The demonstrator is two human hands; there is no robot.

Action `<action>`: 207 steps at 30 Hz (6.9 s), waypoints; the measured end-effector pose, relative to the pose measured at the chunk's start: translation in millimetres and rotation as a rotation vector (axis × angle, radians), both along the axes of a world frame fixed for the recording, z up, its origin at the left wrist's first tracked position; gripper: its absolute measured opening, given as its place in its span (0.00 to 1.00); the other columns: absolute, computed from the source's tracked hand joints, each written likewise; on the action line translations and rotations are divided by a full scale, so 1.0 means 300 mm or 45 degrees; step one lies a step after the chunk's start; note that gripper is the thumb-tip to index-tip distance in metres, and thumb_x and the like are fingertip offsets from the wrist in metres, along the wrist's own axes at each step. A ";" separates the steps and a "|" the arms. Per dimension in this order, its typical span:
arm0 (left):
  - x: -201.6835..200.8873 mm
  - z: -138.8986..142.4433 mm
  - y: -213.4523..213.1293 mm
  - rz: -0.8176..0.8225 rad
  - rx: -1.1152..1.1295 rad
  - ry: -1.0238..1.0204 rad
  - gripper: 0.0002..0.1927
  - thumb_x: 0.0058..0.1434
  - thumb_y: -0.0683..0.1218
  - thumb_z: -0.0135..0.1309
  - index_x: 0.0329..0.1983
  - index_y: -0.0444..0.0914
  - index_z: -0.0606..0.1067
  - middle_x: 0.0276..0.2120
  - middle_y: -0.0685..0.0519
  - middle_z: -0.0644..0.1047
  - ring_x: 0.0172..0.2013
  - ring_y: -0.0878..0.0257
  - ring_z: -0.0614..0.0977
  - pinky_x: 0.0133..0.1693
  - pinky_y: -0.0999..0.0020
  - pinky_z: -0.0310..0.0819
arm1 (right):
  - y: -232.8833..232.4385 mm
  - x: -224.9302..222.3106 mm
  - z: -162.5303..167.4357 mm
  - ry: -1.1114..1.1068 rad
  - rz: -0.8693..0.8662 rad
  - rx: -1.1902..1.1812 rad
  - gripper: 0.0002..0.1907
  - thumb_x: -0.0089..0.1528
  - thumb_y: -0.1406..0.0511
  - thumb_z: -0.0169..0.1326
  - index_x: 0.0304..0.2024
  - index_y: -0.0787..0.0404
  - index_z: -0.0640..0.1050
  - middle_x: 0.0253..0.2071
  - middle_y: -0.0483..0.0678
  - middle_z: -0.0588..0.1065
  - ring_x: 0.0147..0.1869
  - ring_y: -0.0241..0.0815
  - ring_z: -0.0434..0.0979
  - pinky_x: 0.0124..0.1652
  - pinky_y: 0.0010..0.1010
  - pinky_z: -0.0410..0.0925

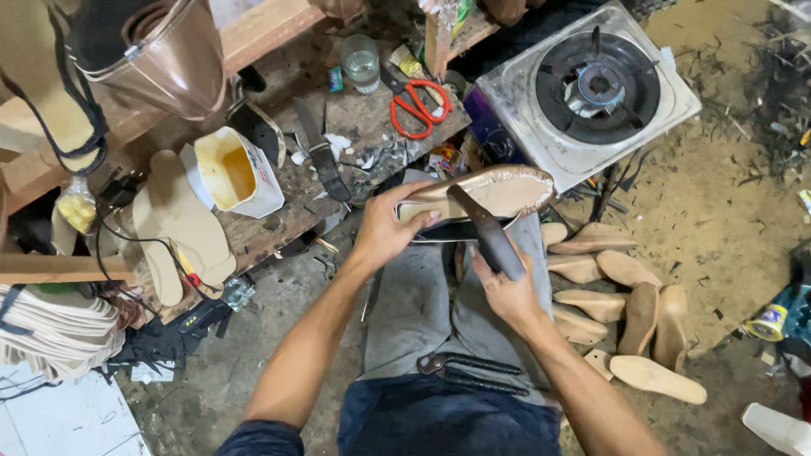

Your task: The person uses a curved metal tool to press and shape the edges of a shoe upper, then uses scissors to trim excess material from a shoe insole. The person handles multiple shoe components and tools while seated on the floor in a workshop.

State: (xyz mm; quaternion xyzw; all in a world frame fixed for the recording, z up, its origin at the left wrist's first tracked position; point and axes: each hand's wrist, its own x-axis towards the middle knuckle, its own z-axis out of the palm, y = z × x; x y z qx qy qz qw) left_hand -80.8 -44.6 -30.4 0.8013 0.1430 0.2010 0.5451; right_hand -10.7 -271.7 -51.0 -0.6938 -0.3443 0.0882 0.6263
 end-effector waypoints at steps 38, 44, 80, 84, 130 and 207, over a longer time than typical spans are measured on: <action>-0.008 0.076 -0.015 0.011 -0.012 0.169 0.27 0.52 0.41 0.67 0.57 0.43 0.78 0.46 0.48 0.84 0.47 0.59 0.87 0.51 0.66 0.78 | -0.004 -0.022 0.059 -0.078 -0.125 -0.210 0.07 0.65 0.69 0.58 0.44 0.67 0.76 0.26 0.42 0.72 0.28 0.30 0.67 0.28 0.27 0.64; 0.030 0.098 -0.090 -0.007 -0.039 0.128 0.25 0.54 0.42 0.67 0.57 0.41 0.78 0.47 0.48 0.84 0.48 0.60 0.86 0.52 0.66 0.77 | -0.108 0.049 0.067 0.058 -0.192 -0.350 0.07 0.65 0.67 0.58 0.40 0.66 0.77 0.24 0.43 0.71 0.27 0.31 0.68 0.27 0.26 0.64; -0.054 0.266 -0.152 -0.083 0.403 -0.222 0.31 0.46 0.38 0.71 0.55 0.44 0.78 0.69 0.41 0.66 0.66 0.46 0.73 0.65 0.57 0.69 | -0.497 0.084 0.172 -0.724 -0.116 -0.626 0.25 0.54 0.68 0.63 0.53 0.64 0.73 0.52 0.58 0.75 0.57 0.59 0.76 0.54 0.43 0.70; -0.042 0.417 -0.234 -0.391 0.642 -0.333 0.32 0.47 0.35 0.68 0.57 0.43 0.76 0.71 0.40 0.64 0.70 0.42 0.69 0.68 0.57 0.68 | -0.338 0.167 0.221 -0.936 -0.170 -0.500 0.46 0.48 0.65 0.65 0.67 0.67 0.61 0.60 0.64 0.69 0.62 0.65 0.71 0.59 0.45 0.66; -0.063 -0.188 -0.253 -0.013 -1.062 -0.063 0.21 0.69 0.36 0.44 0.66 0.30 0.68 0.57 0.43 0.76 0.48 0.56 0.83 0.47 0.62 0.81 | 0.042 1.086 0.263 -0.379 -0.324 -0.735 0.47 0.55 0.71 0.61 0.76 0.48 0.60 0.63 0.66 0.62 0.61 0.64 0.70 0.58 0.46 0.70; 0.212 0.130 -0.003 -0.141 0.513 0.672 0.27 0.58 0.64 0.58 0.61 0.59 0.76 0.51 0.49 0.81 0.48 0.47 0.83 0.49 0.55 0.77 | 0.062 0.107 0.142 -0.155 0.139 -0.959 0.16 0.69 0.61 0.50 0.45 0.69 0.66 0.32 0.72 0.74 0.40 0.75 0.74 0.39 0.60 0.65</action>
